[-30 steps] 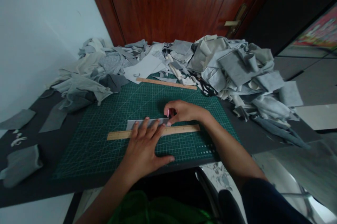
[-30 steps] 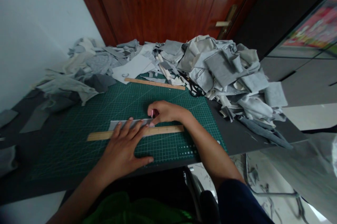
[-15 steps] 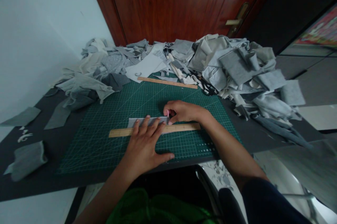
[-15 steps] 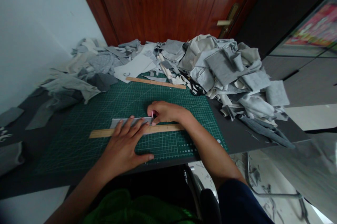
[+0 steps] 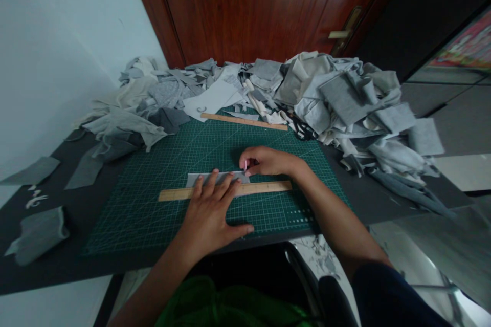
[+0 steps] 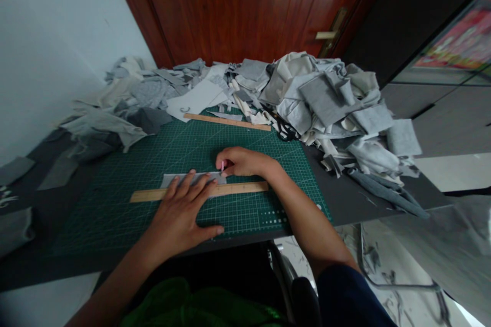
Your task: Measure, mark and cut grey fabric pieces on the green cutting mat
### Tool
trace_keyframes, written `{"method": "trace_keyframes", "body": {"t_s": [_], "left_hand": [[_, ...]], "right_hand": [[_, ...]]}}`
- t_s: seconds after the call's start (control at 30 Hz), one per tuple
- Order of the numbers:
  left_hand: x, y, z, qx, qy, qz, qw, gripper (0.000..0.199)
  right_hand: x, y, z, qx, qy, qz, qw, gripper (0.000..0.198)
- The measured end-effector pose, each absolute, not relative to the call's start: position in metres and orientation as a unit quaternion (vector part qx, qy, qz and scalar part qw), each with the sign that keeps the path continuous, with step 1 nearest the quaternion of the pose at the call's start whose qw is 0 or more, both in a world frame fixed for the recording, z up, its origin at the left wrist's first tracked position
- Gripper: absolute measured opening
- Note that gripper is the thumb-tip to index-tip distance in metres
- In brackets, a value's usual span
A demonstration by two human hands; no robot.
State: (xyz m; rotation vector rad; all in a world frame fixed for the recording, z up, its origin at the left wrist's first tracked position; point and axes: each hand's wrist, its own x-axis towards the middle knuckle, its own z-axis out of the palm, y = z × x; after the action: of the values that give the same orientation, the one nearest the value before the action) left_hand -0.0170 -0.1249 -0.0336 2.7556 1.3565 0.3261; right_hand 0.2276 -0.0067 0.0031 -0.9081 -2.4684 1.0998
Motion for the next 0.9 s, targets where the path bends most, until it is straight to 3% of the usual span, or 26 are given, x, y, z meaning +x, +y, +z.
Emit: {"method": "trace_keyframes", "body": {"t_s": [0.9], "left_hand": [[-0.0165,-0.1243,-0.0331,0.889,0.446,0.100,0.037,0.107]], "right_hand": [[0.2235,-0.0090,0.0039,-0.311,-0.873,0.350,0.134,0.017]]}}
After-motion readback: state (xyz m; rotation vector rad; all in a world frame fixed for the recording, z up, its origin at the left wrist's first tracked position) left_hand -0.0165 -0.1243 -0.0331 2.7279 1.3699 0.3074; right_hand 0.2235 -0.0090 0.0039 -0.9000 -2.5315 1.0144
